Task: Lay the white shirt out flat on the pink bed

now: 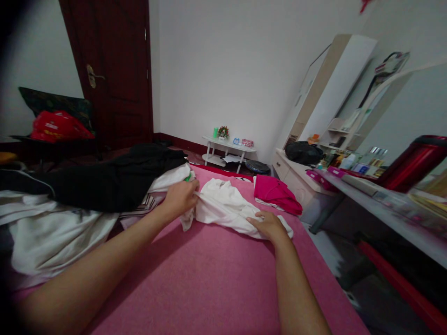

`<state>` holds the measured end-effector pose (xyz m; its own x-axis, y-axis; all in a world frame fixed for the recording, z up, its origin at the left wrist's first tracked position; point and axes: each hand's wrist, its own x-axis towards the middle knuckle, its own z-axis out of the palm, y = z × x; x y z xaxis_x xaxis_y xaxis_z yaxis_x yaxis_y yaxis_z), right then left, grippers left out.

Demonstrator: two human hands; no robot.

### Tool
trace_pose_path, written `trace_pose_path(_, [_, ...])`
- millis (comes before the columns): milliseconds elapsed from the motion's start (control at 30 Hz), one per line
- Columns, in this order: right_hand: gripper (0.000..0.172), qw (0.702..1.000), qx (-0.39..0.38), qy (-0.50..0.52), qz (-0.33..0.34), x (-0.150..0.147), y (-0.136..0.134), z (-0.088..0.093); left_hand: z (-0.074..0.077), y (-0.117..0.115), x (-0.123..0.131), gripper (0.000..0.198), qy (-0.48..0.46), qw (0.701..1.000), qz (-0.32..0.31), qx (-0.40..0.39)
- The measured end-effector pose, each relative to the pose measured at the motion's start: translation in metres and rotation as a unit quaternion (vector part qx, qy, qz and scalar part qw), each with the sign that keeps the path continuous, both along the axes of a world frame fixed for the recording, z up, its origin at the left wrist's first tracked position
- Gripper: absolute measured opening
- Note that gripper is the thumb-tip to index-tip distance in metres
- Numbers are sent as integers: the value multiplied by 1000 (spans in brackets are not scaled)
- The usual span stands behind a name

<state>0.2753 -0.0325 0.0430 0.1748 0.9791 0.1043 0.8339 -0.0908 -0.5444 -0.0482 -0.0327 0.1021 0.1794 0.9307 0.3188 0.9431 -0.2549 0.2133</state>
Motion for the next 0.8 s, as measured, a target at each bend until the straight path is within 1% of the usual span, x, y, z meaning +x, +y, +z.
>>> trace_pose_path(33, [55,999,5,39,22,-1,-2,3,-3,7,-7,31,-16,999,31,28])
trace_pose_path(67, [56,996,7,70,50,-2,-4,5,-8,14,-13,32,-40,998,46,36])
trace_pose_path(100, [60,993,4,88,79,-4,-6,7,-15,20,-19,32,-66,996,43,30])
trace_pose_path(133, [66,990,-2,91,105,-5,-8,7,-22,26,-24,32,-91,996,19,6])
trace_pose_path(167, [72,990,-7,75,121,-6,-9,6,-31,31,-29,33,-109,993,-31,-34])
trace_pose_path(200, [79,991,-11,44,122,-7,-11,4,-39,35,-32,38,-114,985,-97,-79])
trace_pose_path(267, [86,995,-8,-44,86,-9,-11,-2,-53,41,-38,62,-93,956,-230,-154])
trace_pose_path(300, [84,994,-3,-89,61,-10,-11,-5,-59,42,-39,73,-75,943,-272,-175])
trace_pose_path(333, [78,991,6,-126,41,-11,-10,-9,-64,43,-40,79,-59,937,-291,-182])
trace_pose_path(367, [69,988,19,-151,26,-12,-9,-12,-67,44,-39,76,-53,939,-291,-173])
trace_pose_path(433, [50,986,53,-157,7,-13,-6,-15,-71,44,-36,53,-73,946,-286,-132])
trace_pose_path(467, [45,987,72,-141,4,-14,-5,-14,-72,44,-34,40,-97,946,-291,-110])
trace_pose_path(533, [40,990,118,-73,7,-18,-4,-7,-69,44,-30,25,-169,933,-305,-91])
trace_pose_path(600, [37,986,165,32,12,-25,-5,7,-59,43,-28,20,-258,913,-292,-116])
trace_pose_path(667, [33,971,199,130,4,-35,-10,28,-41,40,-30,22,-350,886,-262,-153])
trace_pose_path(700, [32,965,203,168,2,-41,-15,41,-30,37,-32,25,-390,868,-255,-172])
trace_pose_path(733, [30,960,195,198,12,-47,-22,54,-18,32,-36,30,-421,849,-256,-192])
trace_pose_path(767, [29,959,173,223,36,-53,-30,67,-6,27,-41,34,-441,832,-262,-210])
trace_pose_path(800, [28,958,136,243,74,-58,-39,80,5,20,-47,37,-446,825,-267,-221])
